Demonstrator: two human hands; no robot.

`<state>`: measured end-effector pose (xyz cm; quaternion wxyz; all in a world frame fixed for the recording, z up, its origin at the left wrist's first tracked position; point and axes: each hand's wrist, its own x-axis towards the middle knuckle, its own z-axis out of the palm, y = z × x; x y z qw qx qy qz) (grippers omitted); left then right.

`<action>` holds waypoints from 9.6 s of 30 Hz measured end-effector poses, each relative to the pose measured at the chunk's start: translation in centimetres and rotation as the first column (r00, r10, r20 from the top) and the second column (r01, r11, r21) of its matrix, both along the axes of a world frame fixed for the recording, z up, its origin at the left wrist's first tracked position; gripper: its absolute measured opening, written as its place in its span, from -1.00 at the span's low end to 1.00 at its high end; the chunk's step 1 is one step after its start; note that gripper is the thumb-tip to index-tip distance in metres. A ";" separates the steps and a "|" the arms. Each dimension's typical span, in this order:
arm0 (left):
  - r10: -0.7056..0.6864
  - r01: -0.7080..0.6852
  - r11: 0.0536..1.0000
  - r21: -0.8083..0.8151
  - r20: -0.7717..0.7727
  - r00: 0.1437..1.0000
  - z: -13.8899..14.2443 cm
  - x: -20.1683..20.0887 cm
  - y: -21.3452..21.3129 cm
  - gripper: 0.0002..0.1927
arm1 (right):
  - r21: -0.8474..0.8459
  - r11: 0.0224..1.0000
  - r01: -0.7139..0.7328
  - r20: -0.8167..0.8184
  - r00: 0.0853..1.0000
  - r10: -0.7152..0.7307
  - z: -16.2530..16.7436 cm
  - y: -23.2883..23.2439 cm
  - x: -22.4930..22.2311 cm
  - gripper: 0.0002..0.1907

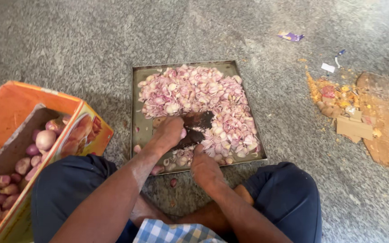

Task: The person sits on the floor and uses a knife to chop red onions on a wooden block placed on a metal tray. They repeatedly pick up whole onions from a nearby orange box, chop them, and place the pieces onto the tray.

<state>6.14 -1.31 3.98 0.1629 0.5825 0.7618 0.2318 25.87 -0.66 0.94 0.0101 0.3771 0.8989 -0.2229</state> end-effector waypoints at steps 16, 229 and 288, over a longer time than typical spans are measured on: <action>-0.093 0.096 0.995 0.028 -0.105 0.990 -2.2 -0.4 1.5 -0.82 | -0.164 0.974 0.158 0.124 0.983 -0.138 2.7 0.1 -3.1 -0.68; -0.028 0.006 0.989 -0.147 -0.143 0.989 3.3 -11.9 3.2 -0.80 | -0.732 0.565 0.381 -0.239 0.633 -0.737 6.4 14.0 6.5 -0.39; -0.085 0.078 0.989 -0.125 -0.054 0.995 -0.2 -1.4 -0.2 -0.82 | -0.004 1.000 0.001 0.002 1.000 -0.001 2.2 -1.4 -1.3 -0.55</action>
